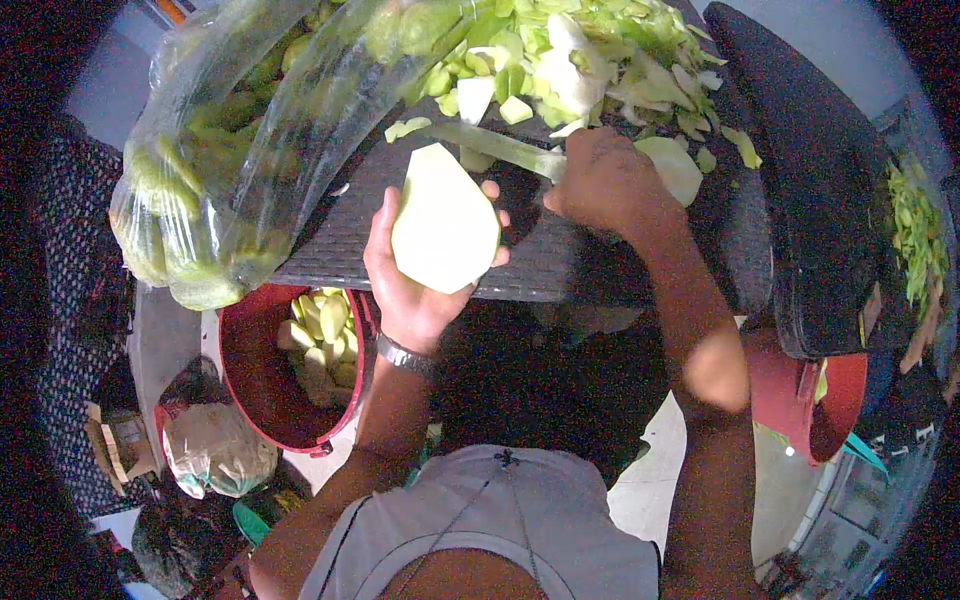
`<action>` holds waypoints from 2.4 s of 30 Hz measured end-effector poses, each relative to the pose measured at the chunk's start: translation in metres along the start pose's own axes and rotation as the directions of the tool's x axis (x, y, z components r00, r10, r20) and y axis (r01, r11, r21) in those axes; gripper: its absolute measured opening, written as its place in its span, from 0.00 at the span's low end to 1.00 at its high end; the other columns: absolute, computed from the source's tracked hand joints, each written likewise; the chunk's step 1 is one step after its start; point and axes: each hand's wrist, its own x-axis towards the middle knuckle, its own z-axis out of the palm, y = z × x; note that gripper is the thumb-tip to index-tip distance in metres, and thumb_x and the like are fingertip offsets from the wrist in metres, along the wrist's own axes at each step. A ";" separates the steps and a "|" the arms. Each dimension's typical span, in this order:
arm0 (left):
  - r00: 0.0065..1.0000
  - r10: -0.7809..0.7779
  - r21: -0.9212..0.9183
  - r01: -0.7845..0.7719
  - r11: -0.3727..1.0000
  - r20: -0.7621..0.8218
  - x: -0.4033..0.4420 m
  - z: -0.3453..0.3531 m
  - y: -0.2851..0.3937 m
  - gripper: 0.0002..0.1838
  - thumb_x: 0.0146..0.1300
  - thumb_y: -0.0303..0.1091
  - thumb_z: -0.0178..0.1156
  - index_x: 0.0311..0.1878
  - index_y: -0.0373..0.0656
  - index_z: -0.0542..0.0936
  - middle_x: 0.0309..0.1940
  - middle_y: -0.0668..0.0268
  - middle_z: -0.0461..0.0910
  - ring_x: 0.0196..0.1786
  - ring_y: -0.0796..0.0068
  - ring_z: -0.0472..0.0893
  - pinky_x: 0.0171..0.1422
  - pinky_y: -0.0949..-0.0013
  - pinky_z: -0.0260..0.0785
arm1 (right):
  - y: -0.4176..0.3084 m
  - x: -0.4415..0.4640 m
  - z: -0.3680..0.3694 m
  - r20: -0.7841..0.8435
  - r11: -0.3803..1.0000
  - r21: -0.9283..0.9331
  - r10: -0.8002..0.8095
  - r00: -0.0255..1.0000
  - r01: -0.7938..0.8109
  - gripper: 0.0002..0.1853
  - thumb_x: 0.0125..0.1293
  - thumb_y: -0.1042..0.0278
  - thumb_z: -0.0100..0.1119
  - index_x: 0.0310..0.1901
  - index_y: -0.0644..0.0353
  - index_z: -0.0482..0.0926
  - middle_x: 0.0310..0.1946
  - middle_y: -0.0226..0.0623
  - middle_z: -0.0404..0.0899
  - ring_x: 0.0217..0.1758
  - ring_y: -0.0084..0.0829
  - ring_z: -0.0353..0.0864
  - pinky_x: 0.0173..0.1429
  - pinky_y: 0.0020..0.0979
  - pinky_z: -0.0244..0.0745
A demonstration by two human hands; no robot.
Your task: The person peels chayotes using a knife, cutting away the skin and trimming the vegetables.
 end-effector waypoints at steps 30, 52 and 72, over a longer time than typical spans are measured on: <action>0.993 0.035 -0.104 -0.024 0.994 0.110 -0.006 -0.010 0.001 0.36 0.73 0.64 0.47 0.74 0.49 0.68 0.67 0.44 0.73 0.60 0.34 0.79 0.54 0.35 0.78 | 0.061 0.057 0.019 -0.481 0.920 -0.356 -0.330 0.812 0.163 0.25 0.55 0.57 0.76 0.46 0.60 0.74 0.31 0.45 0.83 0.37 0.48 0.86 0.45 0.45 0.78; 0.990 0.046 -0.101 -0.033 0.994 0.133 -0.003 -0.014 -0.002 0.39 0.73 0.65 0.48 0.76 0.46 0.64 0.67 0.42 0.72 0.60 0.32 0.77 0.52 0.32 0.79 | 0.079 0.003 -0.052 -0.361 0.971 -0.235 -0.053 0.931 -0.035 0.28 0.65 0.36 0.65 0.45 0.57 0.80 0.32 0.49 0.86 0.35 0.53 0.87 0.41 0.48 0.82; 0.986 0.164 0.036 -0.164 0.986 0.004 0.037 0.016 -0.037 0.37 0.74 0.65 0.45 0.70 0.43 0.69 0.60 0.53 0.78 0.58 0.43 0.81 0.55 0.36 0.78 | -0.025 -0.123 -0.031 0.227 0.639 0.725 0.132 0.965 -0.258 0.20 0.71 0.53 0.66 0.50 0.63 0.76 0.31 0.44 0.83 0.33 0.33 0.84 0.40 0.37 0.78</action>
